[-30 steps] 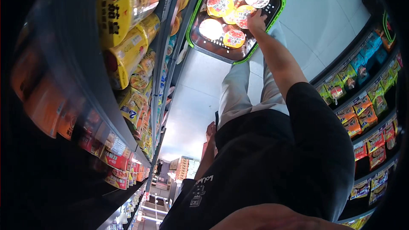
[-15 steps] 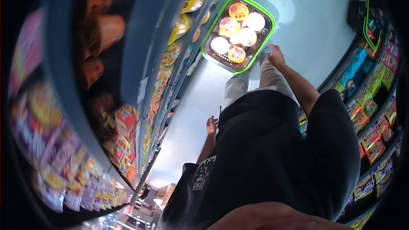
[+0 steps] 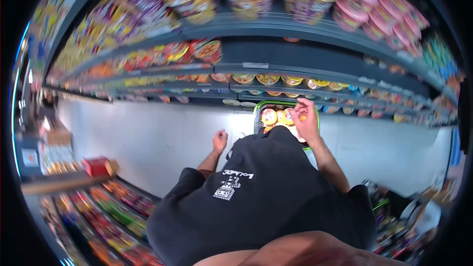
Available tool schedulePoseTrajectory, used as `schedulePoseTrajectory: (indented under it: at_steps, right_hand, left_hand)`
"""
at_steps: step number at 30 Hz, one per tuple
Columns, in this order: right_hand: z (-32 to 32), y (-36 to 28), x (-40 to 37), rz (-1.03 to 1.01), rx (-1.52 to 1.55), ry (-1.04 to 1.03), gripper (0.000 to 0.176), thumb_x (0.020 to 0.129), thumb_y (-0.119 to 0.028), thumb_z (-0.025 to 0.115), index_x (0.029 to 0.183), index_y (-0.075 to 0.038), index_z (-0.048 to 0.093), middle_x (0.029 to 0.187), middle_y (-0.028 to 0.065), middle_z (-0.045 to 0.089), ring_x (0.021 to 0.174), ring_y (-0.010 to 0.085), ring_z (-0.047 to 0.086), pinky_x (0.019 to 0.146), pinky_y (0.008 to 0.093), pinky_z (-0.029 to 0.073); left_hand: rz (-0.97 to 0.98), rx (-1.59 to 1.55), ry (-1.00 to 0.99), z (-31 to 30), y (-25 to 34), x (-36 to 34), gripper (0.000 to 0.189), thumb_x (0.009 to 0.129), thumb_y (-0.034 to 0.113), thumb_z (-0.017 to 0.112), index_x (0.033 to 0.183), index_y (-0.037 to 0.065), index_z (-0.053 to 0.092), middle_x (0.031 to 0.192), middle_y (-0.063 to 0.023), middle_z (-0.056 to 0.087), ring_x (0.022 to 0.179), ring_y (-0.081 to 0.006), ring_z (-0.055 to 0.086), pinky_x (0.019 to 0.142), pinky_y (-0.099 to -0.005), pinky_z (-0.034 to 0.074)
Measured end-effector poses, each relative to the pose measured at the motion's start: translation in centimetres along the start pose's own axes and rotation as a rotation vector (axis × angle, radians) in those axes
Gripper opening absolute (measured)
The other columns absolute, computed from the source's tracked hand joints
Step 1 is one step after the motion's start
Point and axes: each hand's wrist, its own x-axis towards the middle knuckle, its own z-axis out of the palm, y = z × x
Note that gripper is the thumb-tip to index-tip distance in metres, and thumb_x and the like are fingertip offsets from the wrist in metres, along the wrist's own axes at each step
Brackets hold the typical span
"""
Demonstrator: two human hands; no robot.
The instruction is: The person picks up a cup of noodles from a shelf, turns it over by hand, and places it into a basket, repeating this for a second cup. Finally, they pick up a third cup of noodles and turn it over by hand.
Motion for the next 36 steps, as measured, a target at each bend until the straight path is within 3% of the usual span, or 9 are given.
schedulePoseTrajectory:
  at_steps: [3,5,7,9,13,15,18,25,36]
  right_hand:
    - [3.0,-13.1,5.1,-0.617,0.119,-0.157,0.031,0.08,-0.005,0.076,0.105,-0.005,0.058,0.084,0.0085,0.061,0.065,0.02,0.059,0.06,0.0321,0.052]
    - [3.3,-21.0,7.3,-0.963,-0.033,-0.478,0.024,0.07,0.001,0.075,0.086,-0.007,0.059,0.079,0.0081,0.057,0.058,0.0226,0.054,0.051,0.0336,0.045]
    - [5.7,-26.5,7.1,-1.134,0.11,-0.448,0.021,0.063,-0.007,0.078,0.074,-0.009,0.06,0.075,0.0066,0.057,0.051,0.0208,0.05,0.045,0.0323,0.039]
    - [6.0,-32.4,5.6,-0.832,0.248,-0.614,0.026,0.058,-0.014,0.078,0.078,-0.008,0.063,0.075,0.0062,0.057,0.049,0.0206,0.048,0.045,0.0313,0.037]
    - [8.3,-36.8,4.8,-0.987,0.379,-0.471,0.029,0.06,-0.028,0.073,0.072,-0.008,0.057,0.067,0.0024,0.05,0.048,0.0189,0.046,0.045,0.0313,0.036]
    - [8.8,-37.5,4.7,-0.995,0.47,-0.28,0.027,0.058,-0.029,0.069,0.068,-0.009,0.053,0.061,-0.0008,0.044,0.047,0.0155,0.043,0.043,0.0292,0.034]
    - [8.1,-37.5,4.8,-0.932,0.354,-0.369,0.028,0.058,-0.029,0.071,0.07,-0.009,0.054,0.062,0.0,0.046,0.049,0.0165,0.045,0.044,0.0297,0.035]
    - [5.0,-36.8,4.4,-0.777,0.152,-0.36,0.03,0.06,-0.028,0.074,0.073,-0.008,0.056,0.066,0.0019,0.05,0.052,0.0188,0.047,0.047,0.0309,0.038]
    - [2.1,-36.0,5.5,-0.661,0.021,-0.375,0.034,0.062,-0.028,0.079,0.079,-0.006,0.059,0.073,0.0049,0.056,0.056,0.0225,0.052,0.051,0.0328,0.042]
  left_hand:
    - [0.145,-0.136,0.231,1.2,7.0,1.5,0.034,0.094,0.022,0.062,0.121,0.0,0.062,0.106,-0.0147,0.07,0.099,-0.0235,0.065,0.089,-0.0362,0.052]
    - [0.278,-0.28,0.349,0.7,16.0,1.5,0.038,0.09,0.013,0.067,0.125,0.001,0.059,0.114,-0.0147,0.066,0.102,-0.0226,0.064,0.094,-0.0346,0.05]
    - [0.42,-0.384,0.408,-0.3,22.8,3.0,0.048,0.087,0.011,0.071,0.131,0.002,0.053,0.123,-0.0131,0.055,0.116,-0.0202,0.056,0.098,-0.0309,0.048]
    - [0.453,-0.127,0.494,-3.3,29.9,3.6,0.06,0.079,0.015,0.076,0.133,0.003,0.052,0.127,-0.0171,0.049,0.117,-0.0283,0.054,0.101,-0.0373,0.046]
    - [0.639,0.117,0.682,-6.7,36.8,7.2,0.083,0.07,0.027,0.081,0.141,0.009,0.042,0.131,-0.0228,0.044,0.126,-0.0395,0.041,0.109,-0.0503,0.034]
    - [0.534,0.311,0.66,-7.5,38.0,9.3,0.088,0.067,0.034,0.082,0.141,0.009,0.042,0.13,-0.0247,0.045,0.124,-0.0413,0.042,0.107,-0.052,0.035]
    - [0.448,0.468,0.596,-8.2,39.6,11.2,0.096,0.063,0.044,0.083,0.143,0.013,0.041,0.13,-0.0265,0.046,0.122,-0.0413,0.043,0.101,-0.0518,0.037]
    - [0.529,0.491,0.779,-6.2,38.8,16.2,0.093,0.064,0.055,0.083,0.14,0.017,0.046,0.129,-0.0228,0.051,0.124,-0.0421,0.043,0.097,-0.0608,0.034]
    - [0.82,0.196,0.792,-4.9,41.5,15.3,0.079,0.064,0.039,0.089,0.127,0.008,0.052,0.133,-0.0263,0.04,0.125,-0.0412,0.041,0.105,-0.0629,0.028]
